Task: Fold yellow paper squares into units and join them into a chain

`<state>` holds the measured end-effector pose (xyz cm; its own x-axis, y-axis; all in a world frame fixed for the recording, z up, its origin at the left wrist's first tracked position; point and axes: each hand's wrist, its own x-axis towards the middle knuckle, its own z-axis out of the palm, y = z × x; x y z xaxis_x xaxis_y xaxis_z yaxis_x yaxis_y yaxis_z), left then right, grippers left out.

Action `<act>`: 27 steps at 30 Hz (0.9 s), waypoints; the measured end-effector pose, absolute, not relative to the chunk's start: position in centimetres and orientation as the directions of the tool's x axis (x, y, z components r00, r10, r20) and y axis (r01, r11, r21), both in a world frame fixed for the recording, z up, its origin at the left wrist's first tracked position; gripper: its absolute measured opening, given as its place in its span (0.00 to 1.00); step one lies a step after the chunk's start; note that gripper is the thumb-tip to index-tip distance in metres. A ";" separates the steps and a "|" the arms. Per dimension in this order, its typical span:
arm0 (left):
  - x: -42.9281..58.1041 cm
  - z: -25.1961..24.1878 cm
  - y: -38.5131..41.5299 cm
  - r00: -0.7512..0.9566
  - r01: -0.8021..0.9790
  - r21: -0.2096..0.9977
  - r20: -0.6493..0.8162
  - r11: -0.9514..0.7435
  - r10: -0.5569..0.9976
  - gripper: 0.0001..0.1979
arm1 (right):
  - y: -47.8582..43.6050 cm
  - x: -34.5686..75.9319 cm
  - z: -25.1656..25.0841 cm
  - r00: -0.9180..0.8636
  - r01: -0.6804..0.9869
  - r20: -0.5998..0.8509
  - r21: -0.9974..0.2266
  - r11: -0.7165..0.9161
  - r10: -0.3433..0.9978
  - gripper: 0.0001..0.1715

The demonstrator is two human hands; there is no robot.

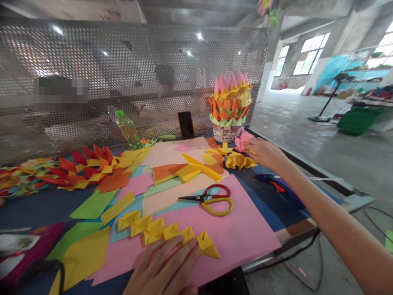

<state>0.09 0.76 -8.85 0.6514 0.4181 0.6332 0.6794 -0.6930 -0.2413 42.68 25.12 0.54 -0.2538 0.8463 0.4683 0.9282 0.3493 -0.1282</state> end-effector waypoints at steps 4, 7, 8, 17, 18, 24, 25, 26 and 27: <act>0.3 -8.7 0.6 0.634 0.685 -0.208 0.642 -0.698 0.431 0.19 | 23.2 42.9 2.4 -0.193 0.903 0.502 -0.245 0.353 0.843 0.24; 0.1 -8.2 0.6 0.593 0.717 -0.164 0.653 -0.677 0.470 0.19 | 19.5 42.0 3.4 -0.065 0.862 0.584 -0.375 0.341 0.809 0.21; -0.1 -7.9 0.7 0.587 0.726 -0.157 0.647 -0.669 0.486 0.19 | 17.9 41.4 3.4 -0.016 0.838 0.601 -0.428 0.338 0.799 0.20; 1.0 -2.4 -0.2 0.350 0.756 0.254 0.622 -0.604 0.700 0.21 | 3.5 30.8 -1.1 0.040 0.411 0.428 -0.831 0.376 0.903 0.18; 1.7 -1.7 -0.3 0.307 0.709 0.373 0.601 -0.599 0.738 0.20 | 2.6 29.6 -1.5 0.023 0.368 0.402 -0.855 0.367 0.915 0.15; 4.3 0.0 0.0 0.215 0.407 0.821 0.341 -0.401 0.915 0.18 | -0.1 25.9 -2.9 -0.004 0.194 0.370 -0.911 0.364 0.929 0.05; 4.4 0.0 0.1 0.207 0.374 0.845 0.327 -0.384 0.922 0.16 | -0.1 25.6 -3.1 -0.010 0.183 0.373 -0.912 0.368 0.928 0.05; 4.5 -0.1 0.1 0.203 0.355 0.856 0.321 -0.375 0.925 0.16 | -0.2 25.4 -3.3 -0.018 0.179 0.374 -0.911 0.371 0.927 0.05; 4.5 -0.2 0.2 0.202 0.350 0.858 0.322 -0.375 0.925 0.15 | -0.2 25.1 -3.4 -0.033 0.181 0.374 -0.910 0.373 0.927 0.07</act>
